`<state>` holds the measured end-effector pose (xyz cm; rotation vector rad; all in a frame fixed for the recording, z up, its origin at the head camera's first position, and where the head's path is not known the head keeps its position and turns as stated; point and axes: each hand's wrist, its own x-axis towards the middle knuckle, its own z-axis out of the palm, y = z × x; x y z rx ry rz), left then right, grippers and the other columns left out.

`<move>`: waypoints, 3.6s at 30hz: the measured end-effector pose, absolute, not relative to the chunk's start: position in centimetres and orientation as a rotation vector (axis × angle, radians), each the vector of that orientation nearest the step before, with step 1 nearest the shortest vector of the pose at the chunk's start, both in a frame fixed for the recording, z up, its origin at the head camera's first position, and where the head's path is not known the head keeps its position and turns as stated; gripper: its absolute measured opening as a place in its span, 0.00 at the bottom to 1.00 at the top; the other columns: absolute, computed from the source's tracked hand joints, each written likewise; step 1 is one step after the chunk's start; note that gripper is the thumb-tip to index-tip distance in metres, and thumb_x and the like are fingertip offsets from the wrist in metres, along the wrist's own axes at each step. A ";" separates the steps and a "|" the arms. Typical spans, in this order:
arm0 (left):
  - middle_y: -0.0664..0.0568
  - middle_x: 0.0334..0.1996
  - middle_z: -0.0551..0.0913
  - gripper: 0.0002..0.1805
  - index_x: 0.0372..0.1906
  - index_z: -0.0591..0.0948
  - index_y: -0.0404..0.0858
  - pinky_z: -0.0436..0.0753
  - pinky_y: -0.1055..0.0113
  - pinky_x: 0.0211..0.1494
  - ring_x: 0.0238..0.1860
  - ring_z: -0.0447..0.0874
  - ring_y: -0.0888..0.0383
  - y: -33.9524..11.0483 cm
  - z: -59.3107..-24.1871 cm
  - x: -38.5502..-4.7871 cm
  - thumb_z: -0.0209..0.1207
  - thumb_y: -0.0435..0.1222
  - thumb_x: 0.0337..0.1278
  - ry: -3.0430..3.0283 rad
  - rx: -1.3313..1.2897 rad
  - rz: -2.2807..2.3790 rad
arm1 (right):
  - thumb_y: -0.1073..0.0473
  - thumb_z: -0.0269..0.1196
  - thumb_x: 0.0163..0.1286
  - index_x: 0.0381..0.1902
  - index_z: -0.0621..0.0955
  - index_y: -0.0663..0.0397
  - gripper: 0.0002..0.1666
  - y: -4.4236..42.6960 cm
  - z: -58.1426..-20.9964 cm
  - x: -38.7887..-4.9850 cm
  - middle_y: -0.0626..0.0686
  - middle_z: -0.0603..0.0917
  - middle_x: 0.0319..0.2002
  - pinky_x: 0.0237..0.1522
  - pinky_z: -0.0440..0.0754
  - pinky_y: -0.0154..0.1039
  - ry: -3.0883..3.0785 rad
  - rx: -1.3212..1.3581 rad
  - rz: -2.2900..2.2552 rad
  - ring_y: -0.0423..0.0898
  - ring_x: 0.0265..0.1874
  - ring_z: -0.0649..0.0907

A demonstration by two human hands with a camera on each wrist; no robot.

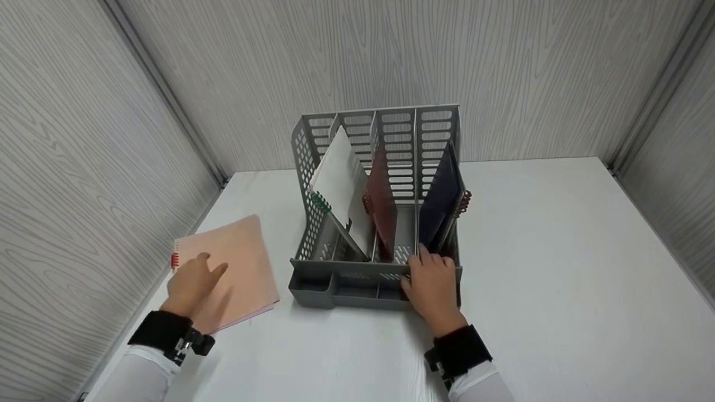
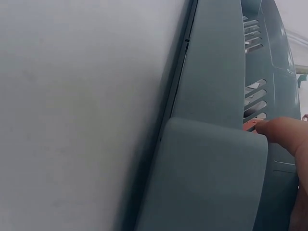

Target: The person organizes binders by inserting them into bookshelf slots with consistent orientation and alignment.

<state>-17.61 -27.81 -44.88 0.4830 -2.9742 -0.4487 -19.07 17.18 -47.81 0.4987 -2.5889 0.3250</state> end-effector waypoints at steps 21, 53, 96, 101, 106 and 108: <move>0.34 0.34 0.76 0.41 0.51 0.64 0.18 0.74 0.58 0.32 0.30 0.74 0.46 -35.3 -49.1 -14.3 0.59 0.54 0.54 -2.974 0.903 -0.902 | 0.52 0.70 0.52 0.37 0.77 0.60 0.21 17.2 -47.8 -19.0 0.65 0.77 0.53 0.43 0.69 0.54 -2.575 0.501 0.291 0.62 0.44 0.78; 0.55 0.33 0.81 0.25 0.68 0.50 0.26 0.80 0.72 0.34 0.30 0.81 0.64 -36.0 -45.3 -13.2 0.36 0.30 0.70 -2.296 0.403 -2.330 | 0.51 0.68 0.55 0.39 0.77 0.60 0.21 17.1 -47.6 -18.8 0.64 0.75 0.56 0.46 0.68 0.55 -2.641 0.480 0.303 0.62 0.48 0.77; 0.35 0.42 0.82 0.20 0.59 0.68 0.25 0.82 0.55 0.33 0.33 0.84 0.49 -16.6 -36.5 -16.6 0.44 0.34 0.69 -2.341 -0.294 -1.135 | 0.52 0.69 0.54 0.40 0.78 0.60 0.21 17.4 -47.6 -19.1 0.64 0.76 0.54 0.45 0.69 0.55 -2.587 0.471 0.313 0.62 0.46 0.78; 0.35 0.42 0.82 0.21 0.61 0.67 0.26 0.82 0.53 0.39 0.38 0.84 0.47 -15.0 -37.2 -18.8 0.44 0.35 0.70 -2.354 -0.267 -1.057 | 0.51 0.69 0.54 0.41 0.78 0.59 0.22 17.3 -47.6 -19.1 0.64 0.76 0.55 0.46 0.69 0.55 -2.587 0.473 0.309 0.62 0.46 0.78; 0.35 0.25 0.80 0.21 0.60 0.68 0.25 0.79 0.51 0.31 0.26 0.81 0.46 -13.8 -38.2 -20.4 0.44 0.34 0.69 -2.349 -0.251 -0.988 | 0.51 0.70 0.53 0.38 0.78 0.59 0.21 17.2 -47.8 -19.0 0.64 0.76 0.55 0.45 0.69 0.54 -2.578 0.473 0.282 0.61 0.46 0.78; 0.35 0.24 0.79 0.21 0.61 0.67 0.25 0.78 0.51 0.30 0.24 0.81 0.45 -13.3 -38.7 -21.0 0.43 0.33 0.69 -2.349 -0.246 -0.974 | 0.51 0.70 0.52 0.38 0.78 0.59 0.21 17.2 -47.9 -19.0 0.63 0.76 0.55 0.45 0.69 0.54 -2.575 0.469 0.282 0.61 0.46 0.78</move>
